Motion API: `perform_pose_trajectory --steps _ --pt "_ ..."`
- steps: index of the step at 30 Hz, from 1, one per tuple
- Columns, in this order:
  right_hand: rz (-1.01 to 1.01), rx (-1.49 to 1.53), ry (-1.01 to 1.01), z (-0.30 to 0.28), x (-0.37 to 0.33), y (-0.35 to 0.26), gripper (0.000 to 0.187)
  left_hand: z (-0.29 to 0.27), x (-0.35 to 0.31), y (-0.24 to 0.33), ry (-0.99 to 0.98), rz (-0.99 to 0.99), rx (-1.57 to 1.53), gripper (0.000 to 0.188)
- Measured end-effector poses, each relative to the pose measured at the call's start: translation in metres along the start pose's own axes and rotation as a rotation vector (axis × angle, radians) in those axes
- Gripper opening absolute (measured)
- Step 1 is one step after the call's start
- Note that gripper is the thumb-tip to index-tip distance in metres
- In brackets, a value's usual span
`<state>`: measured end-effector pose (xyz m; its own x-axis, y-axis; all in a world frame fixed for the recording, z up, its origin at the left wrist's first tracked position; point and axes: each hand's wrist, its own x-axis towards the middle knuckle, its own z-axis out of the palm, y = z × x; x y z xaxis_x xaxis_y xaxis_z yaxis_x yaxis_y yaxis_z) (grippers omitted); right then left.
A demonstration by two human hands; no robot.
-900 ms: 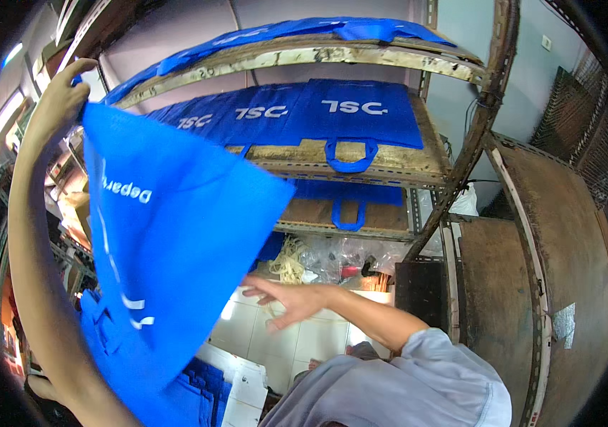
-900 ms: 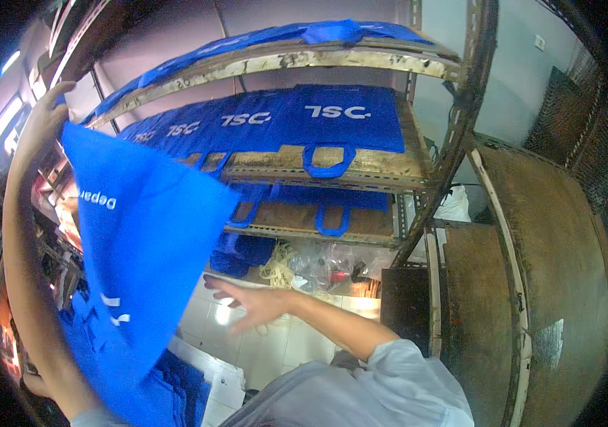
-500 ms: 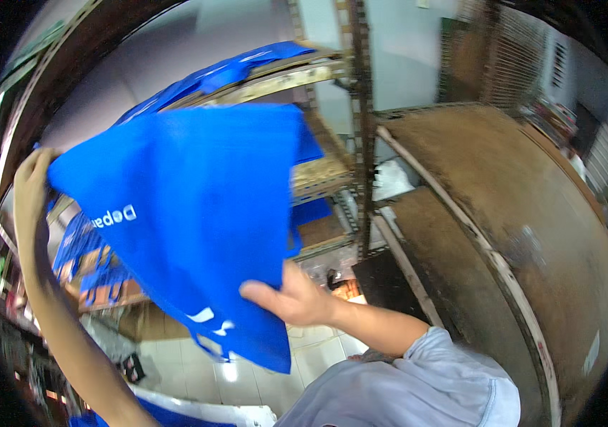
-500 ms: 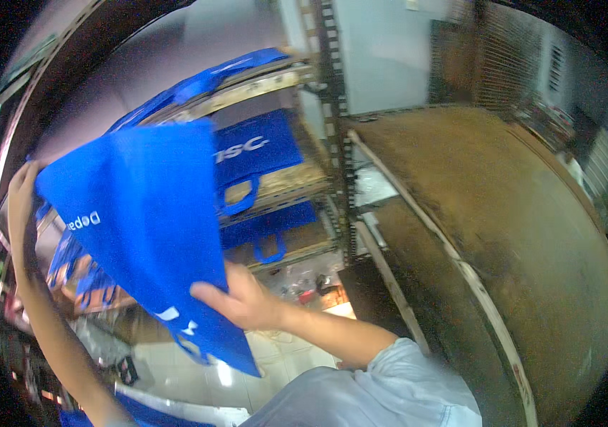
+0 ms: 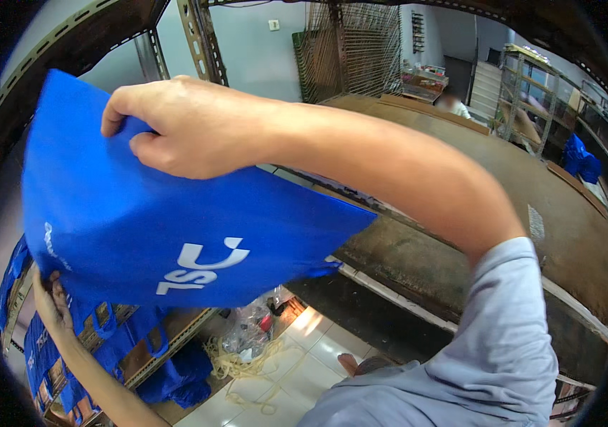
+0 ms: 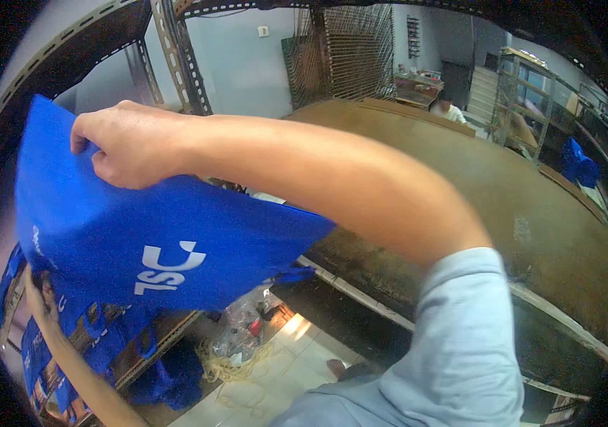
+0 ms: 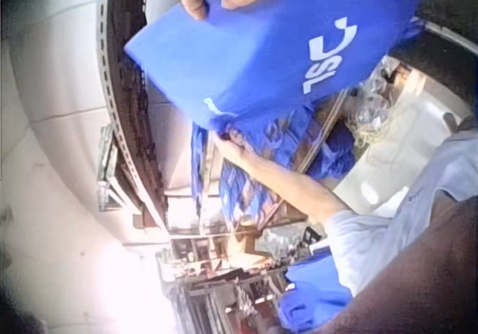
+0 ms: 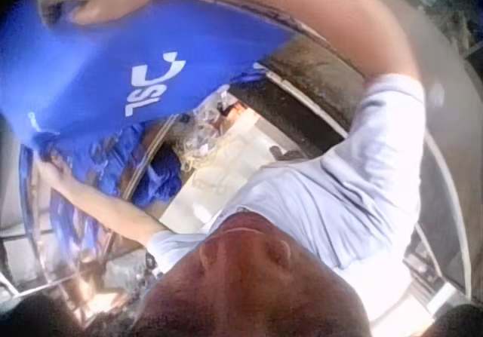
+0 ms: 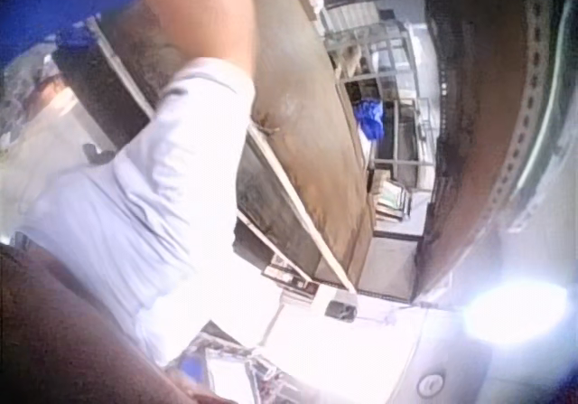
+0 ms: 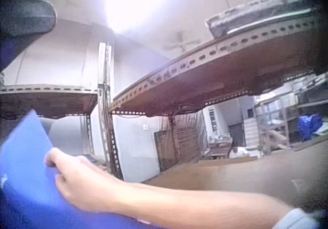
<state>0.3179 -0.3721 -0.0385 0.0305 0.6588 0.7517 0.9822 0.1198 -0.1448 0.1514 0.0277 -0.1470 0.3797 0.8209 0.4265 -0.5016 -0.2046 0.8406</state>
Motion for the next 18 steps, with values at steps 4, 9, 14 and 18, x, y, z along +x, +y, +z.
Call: perform_pose_trajectory --steps 4,9,14,18 --pt "0.034 -0.13 -0.009 -0.027 -0.023 -0.022 0.032 0.063 -0.01 -0.002 -0.183 -0.096 0.182 0.033" --pt "0.141 -0.258 0.049 -0.074 -0.062 0.021 0.036 0.167 0.023 -0.038 -0.428 -0.207 0.293 0.039" --pt "0.709 -0.065 0.2 -0.168 -0.152 0.08 0.039 0.321 -0.05 -0.007 -0.734 -0.053 -0.148 0.049" --pt "1.04 -0.013 0.553 -0.254 -0.244 0.127 0.04 0.374 -0.111 0.037 -0.823 0.359 -0.138 0.05"
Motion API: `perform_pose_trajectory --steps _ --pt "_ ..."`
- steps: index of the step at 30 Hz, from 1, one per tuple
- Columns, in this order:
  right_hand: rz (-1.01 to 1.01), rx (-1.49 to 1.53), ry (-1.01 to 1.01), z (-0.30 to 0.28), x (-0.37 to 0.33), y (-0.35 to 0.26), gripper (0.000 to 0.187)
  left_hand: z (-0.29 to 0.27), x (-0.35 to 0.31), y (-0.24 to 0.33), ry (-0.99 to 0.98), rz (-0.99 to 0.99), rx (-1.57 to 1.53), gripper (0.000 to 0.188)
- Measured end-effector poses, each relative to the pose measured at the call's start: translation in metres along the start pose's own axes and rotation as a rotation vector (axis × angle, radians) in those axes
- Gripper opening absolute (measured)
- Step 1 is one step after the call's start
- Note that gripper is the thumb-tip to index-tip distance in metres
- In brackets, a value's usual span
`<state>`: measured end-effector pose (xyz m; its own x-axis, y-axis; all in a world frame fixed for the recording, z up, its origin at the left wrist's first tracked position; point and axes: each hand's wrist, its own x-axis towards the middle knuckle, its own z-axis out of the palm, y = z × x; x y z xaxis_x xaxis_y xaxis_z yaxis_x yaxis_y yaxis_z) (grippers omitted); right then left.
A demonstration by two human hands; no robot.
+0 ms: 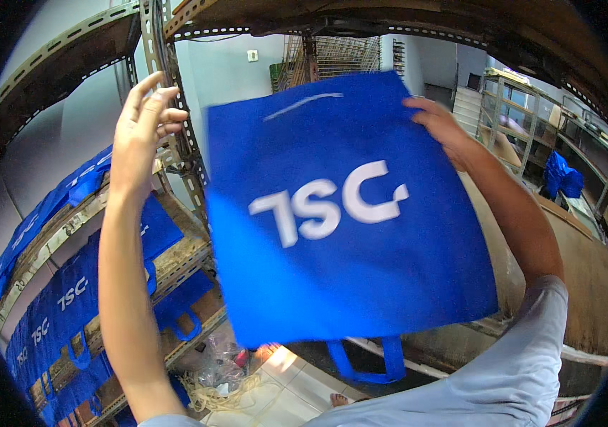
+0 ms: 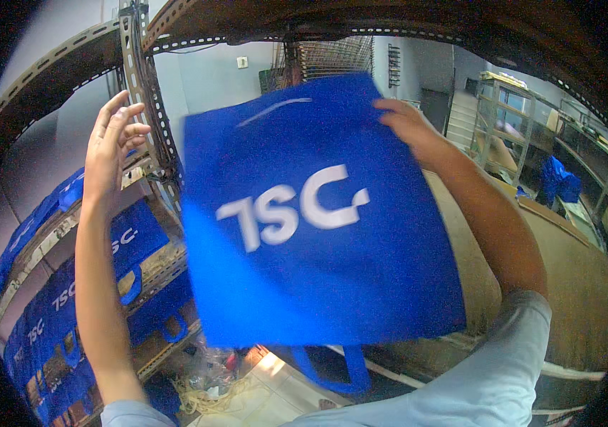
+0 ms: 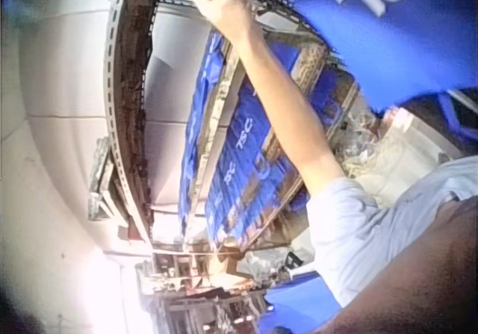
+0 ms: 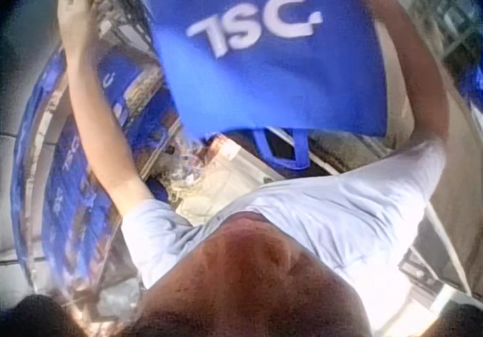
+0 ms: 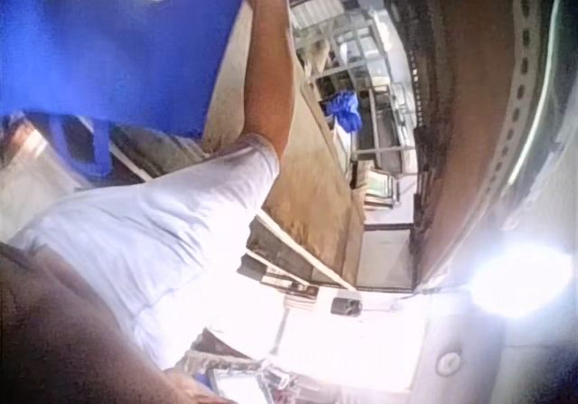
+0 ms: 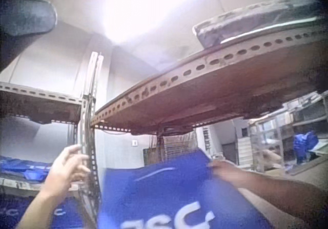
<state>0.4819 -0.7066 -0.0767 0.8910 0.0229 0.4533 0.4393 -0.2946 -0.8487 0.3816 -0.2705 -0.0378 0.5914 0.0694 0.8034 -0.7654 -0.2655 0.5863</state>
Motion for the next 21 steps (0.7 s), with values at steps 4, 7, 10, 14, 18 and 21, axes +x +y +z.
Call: perform_pose_trajectory --steps 4,7,10,14,18,21 --pt "0.176 -0.232 0.159 -0.123 0.013 0.087 0.044 0.037 -0.065 -0.026 -0.034 0.13 0.365 0.039" --pt "0.33 -0.388 0.105 -0.119 0.01 0.129 0.045 0.037 -0.127 -0.09 -0.019 -0.159 0.451 0.042" --pt "0.244 -0.458 0.127 -0.126 0.014 0.174 0.044 0.056 -0.153 -0.13 0.04 -0.326 0.363 0.046" --pt "0.363 -0.345 0.156 -0.121 0.014 0.188 0.048 0.075 -0.139 -0.168 0.169 -0.489 0.129 0.046" --pt "0.409 -0.344 0.199 -0.098 0.01 0.173 0.047 0.075 -0.108 -0.154 0.113 -0.378 0.446 0.032" --pt "0.38 -0.45 0.224 -0.092 0.018 0.173 0.048 0.064 -0.086 -0.175 0.18 -0.248 0.485 0.019"
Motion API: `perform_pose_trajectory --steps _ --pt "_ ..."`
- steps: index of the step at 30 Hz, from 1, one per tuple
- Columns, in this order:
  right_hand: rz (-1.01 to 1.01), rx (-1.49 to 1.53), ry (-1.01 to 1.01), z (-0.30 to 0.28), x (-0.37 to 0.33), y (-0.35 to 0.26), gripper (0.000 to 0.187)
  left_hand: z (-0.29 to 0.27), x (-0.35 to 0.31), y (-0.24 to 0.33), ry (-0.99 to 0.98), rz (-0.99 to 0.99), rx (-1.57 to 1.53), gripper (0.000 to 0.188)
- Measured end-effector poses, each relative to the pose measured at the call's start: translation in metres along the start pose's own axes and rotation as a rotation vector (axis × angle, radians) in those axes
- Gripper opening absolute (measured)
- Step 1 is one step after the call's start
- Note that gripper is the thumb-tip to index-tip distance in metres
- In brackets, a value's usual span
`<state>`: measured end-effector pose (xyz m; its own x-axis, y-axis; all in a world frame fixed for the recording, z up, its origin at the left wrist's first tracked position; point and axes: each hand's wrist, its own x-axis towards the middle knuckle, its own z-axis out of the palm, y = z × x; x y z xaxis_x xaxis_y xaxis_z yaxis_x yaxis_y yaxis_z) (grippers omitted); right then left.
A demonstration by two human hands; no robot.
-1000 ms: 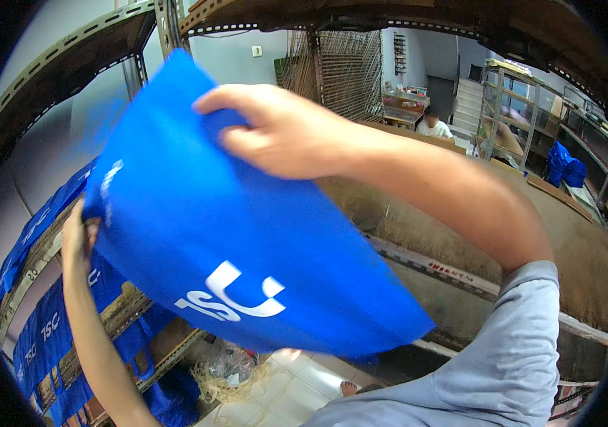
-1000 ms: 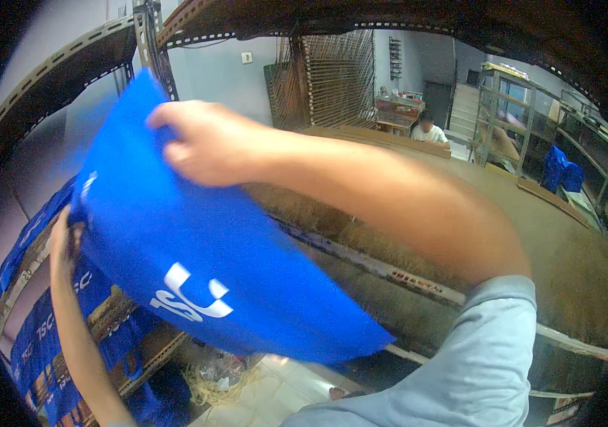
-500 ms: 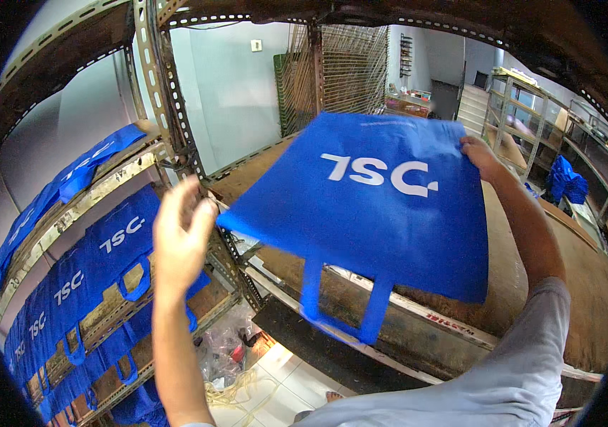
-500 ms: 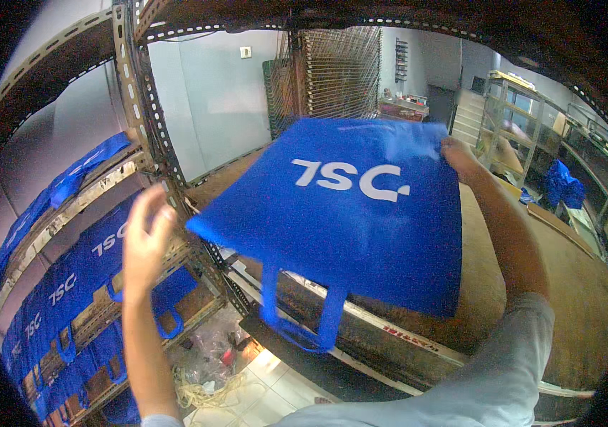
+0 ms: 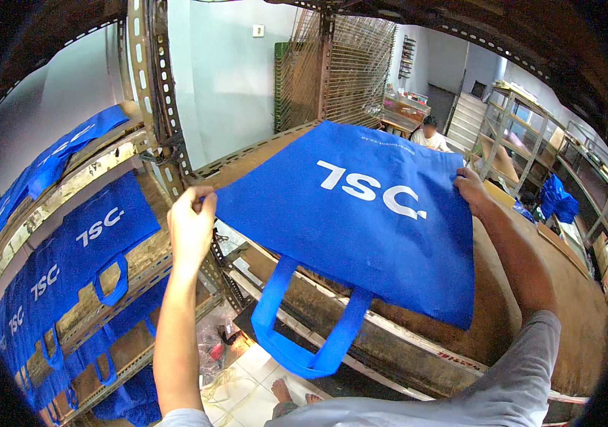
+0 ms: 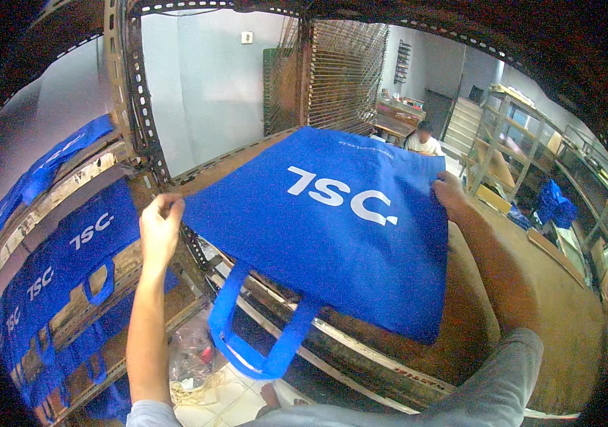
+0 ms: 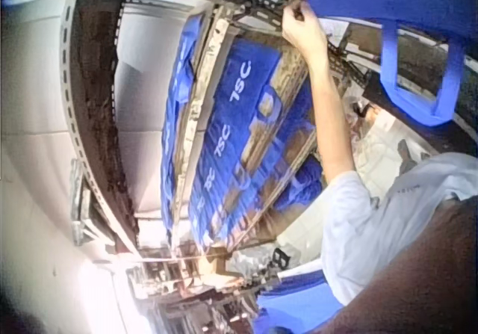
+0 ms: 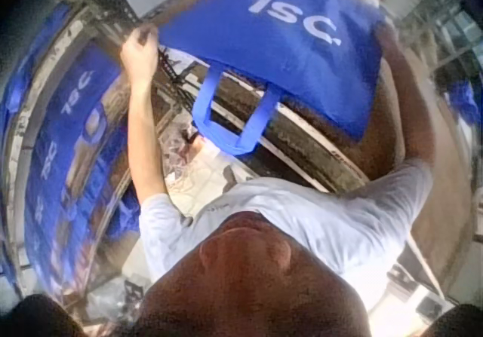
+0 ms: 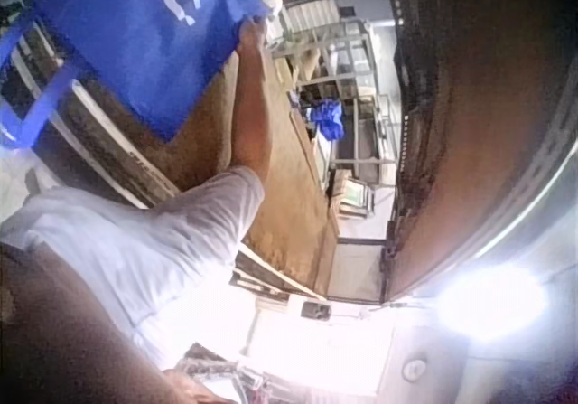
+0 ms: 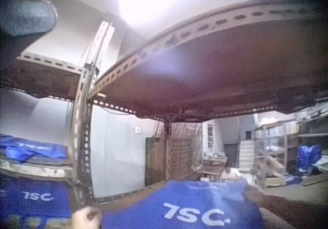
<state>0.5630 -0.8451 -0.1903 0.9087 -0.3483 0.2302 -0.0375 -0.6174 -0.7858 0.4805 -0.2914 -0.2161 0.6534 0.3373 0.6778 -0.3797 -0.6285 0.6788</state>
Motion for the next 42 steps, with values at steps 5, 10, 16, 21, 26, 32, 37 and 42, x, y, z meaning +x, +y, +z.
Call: perform_pose_trajectory --steps 5,10,16,21,26,32,37,42 --pt "-0.124 0.127 0.035 0.005 0.005 -0.043 0.037 0.006 0.069 -0.004 0.038 0.124 0.009 0.019" --pt "-0.025 0.003 -0.104 0.009 0.02 -0.022 0.023 0.032 0.111 -0.041 -0.188 0.241 0.259 0.012" --pt "0.115 0.107 -0.054 0.017 0.013 -0.023 0.042 0.053 0.119 -0.08 -0.317 0.338 0.426 0.011" --pt "0.062 0.107 -0.043 0.028 0.022 -0.03 0.043 0.056 0.121 -0.079 -0.337 0.36 0.488 0.011" --pt "0.116 0.039 0.009 0.038 0.031 -0.015 0.047 0.063 0.118 -0.079 -0.312 0.34 0.454 0.012" --pt "0.179 0.084 -0.066 0.033 0.016 -0.032 0.063 0.056 0.115 -0.084 -0.289 0.337 0.353 0.01" --pt "0.163 0.047 -0.034 0.019 0.007 -0.024 0.07 0.062 0.115 -0.084 -0.276 0.337 0.261 0.009" --pt "0.075 -0.241 -0.014 0.022 -0.002 -0.038 0.067 0.061 0.113 -0.082 -0.246 0.35 0.293 0.008"
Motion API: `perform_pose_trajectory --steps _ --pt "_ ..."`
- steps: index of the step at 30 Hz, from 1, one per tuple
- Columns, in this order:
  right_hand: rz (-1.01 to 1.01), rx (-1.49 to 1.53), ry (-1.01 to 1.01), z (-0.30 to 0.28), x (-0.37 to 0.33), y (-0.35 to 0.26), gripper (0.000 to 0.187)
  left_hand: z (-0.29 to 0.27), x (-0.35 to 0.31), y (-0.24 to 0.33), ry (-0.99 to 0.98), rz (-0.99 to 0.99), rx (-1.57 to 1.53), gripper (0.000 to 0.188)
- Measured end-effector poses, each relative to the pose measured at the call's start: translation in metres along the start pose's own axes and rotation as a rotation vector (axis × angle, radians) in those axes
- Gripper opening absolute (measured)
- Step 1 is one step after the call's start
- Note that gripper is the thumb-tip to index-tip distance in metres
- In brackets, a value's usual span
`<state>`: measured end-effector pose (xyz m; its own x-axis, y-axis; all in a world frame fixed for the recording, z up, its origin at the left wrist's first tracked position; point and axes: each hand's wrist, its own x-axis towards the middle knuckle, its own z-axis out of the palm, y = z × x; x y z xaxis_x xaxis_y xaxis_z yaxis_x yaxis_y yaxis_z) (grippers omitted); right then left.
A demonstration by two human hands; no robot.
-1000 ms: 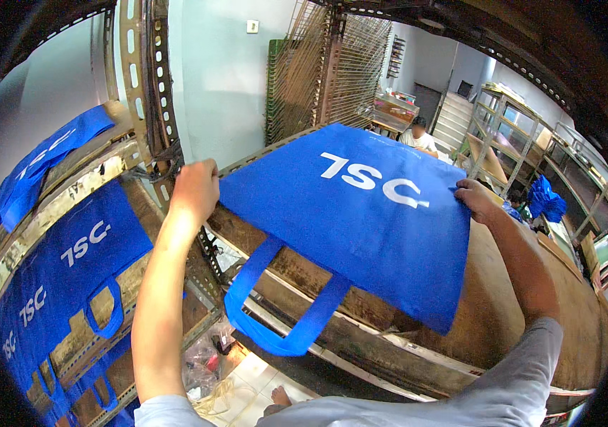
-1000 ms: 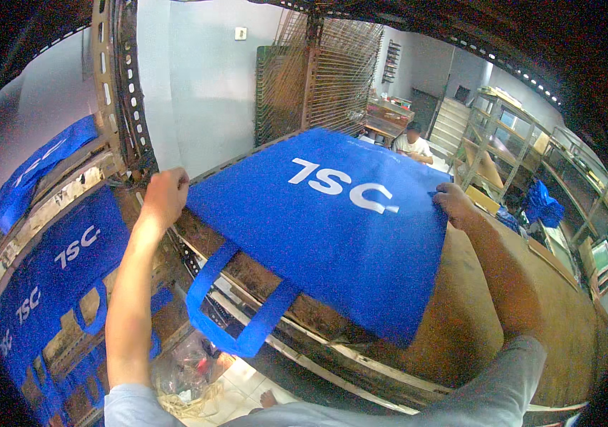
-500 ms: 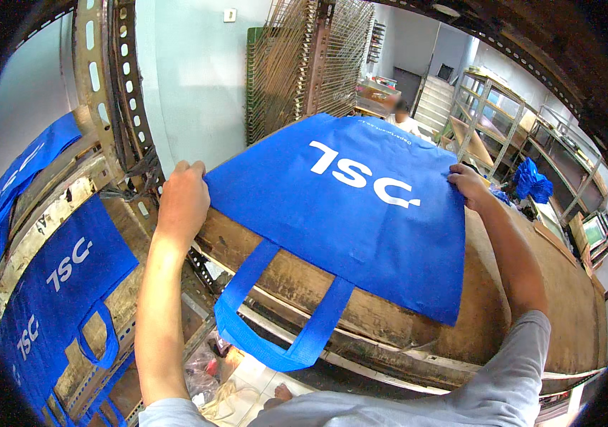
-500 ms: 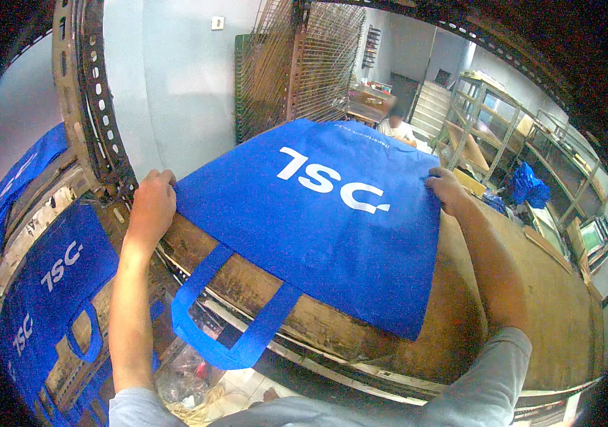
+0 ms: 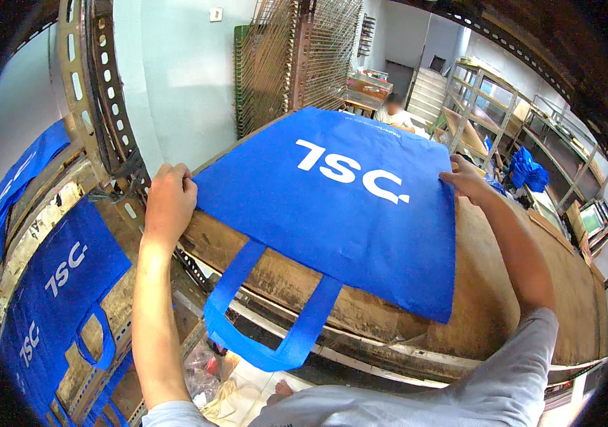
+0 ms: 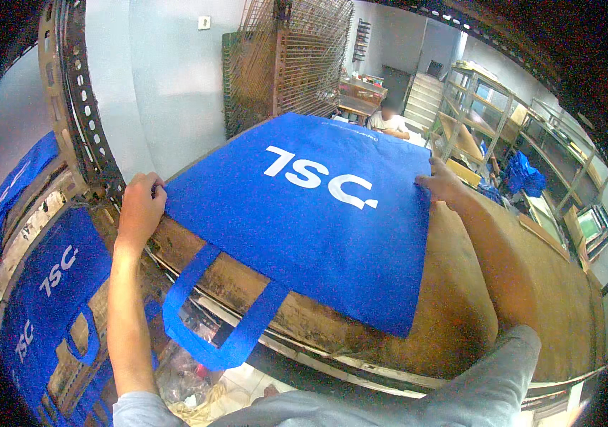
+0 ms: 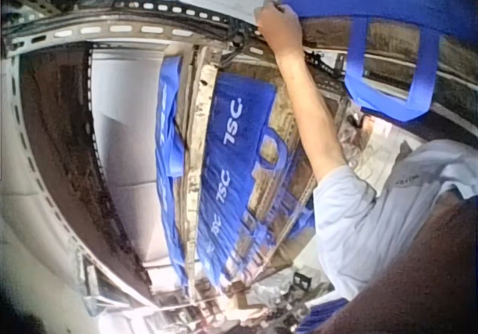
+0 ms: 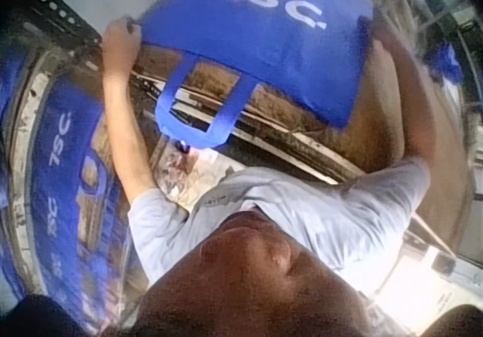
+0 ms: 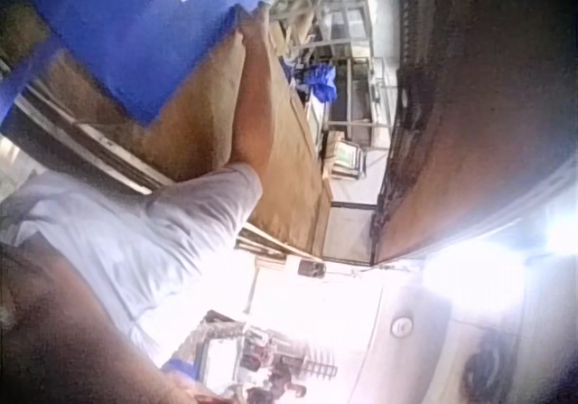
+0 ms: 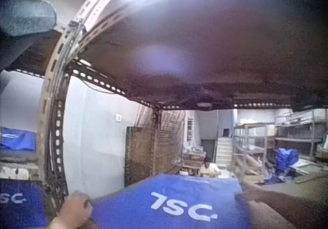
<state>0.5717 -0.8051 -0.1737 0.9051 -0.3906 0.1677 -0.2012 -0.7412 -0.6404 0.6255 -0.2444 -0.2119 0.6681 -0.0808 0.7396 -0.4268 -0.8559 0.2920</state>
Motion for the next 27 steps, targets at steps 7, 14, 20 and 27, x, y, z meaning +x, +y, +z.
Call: perform_pose_trajectory --steps 7,14,20,27 --pt "0.06 0.042 -0.063 -0.004 -0.024 -0.02 0.07 0.0 0.0 -0.003 0.023 0.038 -0.015 0.011" --pt "0.023 0.241 -0.158 -0.008 -0.03 -0.003 0.041 -0.008 0.001 -0.003 -0.084 -0.077 -0.165 0.014" --pt "-0.045 0.161 -0.067 0.001 -0.009 0.012 0.023 0.002 0.012 -0.004 -0.112 -0.056 -0.086 0.013" --pt "-0.032 0.115 -0.074 0.001 -0.011 0.007 0.027 0.005 0.011 -0.003 -0.08 -0.004 -0.085 0.014"
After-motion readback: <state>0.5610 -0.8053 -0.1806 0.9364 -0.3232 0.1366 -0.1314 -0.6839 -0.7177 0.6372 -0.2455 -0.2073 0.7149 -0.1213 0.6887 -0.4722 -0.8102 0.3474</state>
